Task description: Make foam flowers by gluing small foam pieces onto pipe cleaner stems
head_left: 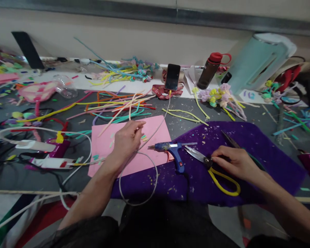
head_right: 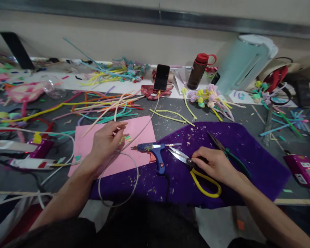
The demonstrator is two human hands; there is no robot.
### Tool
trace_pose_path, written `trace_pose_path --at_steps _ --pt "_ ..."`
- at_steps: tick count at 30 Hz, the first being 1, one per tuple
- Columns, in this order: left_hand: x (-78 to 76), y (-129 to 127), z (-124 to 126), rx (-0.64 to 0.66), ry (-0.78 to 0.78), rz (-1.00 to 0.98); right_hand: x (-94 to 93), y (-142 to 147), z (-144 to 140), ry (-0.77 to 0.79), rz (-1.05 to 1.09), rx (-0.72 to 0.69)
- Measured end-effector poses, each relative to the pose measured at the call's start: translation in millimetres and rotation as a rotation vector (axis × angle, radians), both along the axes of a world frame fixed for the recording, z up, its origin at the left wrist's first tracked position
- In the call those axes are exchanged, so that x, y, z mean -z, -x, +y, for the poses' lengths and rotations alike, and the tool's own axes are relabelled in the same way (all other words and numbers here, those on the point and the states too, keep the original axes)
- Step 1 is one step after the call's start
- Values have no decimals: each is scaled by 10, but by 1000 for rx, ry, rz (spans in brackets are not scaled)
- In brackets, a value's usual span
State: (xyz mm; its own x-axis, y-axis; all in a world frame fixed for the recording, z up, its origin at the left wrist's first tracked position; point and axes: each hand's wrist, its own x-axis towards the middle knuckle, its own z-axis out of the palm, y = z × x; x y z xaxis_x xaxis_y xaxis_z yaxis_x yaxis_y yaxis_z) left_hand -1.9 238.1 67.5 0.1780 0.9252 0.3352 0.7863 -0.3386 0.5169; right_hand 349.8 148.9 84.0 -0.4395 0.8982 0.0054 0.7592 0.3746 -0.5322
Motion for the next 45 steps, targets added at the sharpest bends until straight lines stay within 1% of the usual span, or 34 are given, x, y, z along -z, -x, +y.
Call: trace_pose_path --at_steps 2,4,7,11,15,20,24,29,34,36,40,42,45 --pt "-1 -23 -14 -6 -2 -35 44 104 48 -106 -65 -44" --pt "-3 -31 -39 -32 9 -66 101 264 178 -208 -122 -75" --pt "4 7 -94 -79 19 -82 172 528 418 -265 -202 -157" --pt "47 93 -157 -116 28 -98 227 770 611 -259 -324 -258" --pt "95 122 -175 -88 49 -107 226 861 632 -218 -393 -271" --pt "99 131 -178 -60 42 -127 117 896 549 -206 -392 -315" --pt "73 161 -192 -52 41 -172 59 879 404 -182 -353 -274" --pt "13 186 -220 -75 4 -268 109 884 141 -104 -364 -251" --pt "-70 181 -227 -68 -23 -347 201 989 -39 -54 -354 -195" --pt "-112 176 -225 -71 -33 -348 254 1041 -72 -69 -343 -169" --pt "-188 217 -231 -130 -53 -344 345 1064 -141 -136 -356 -199" --pt "-213 275 -233 -181 -63 -337 359 1005 -192 -208 -367 -187" --pt "-237 382 -221 -243 -68 -312 346 823 -275 -333 -340 -115"
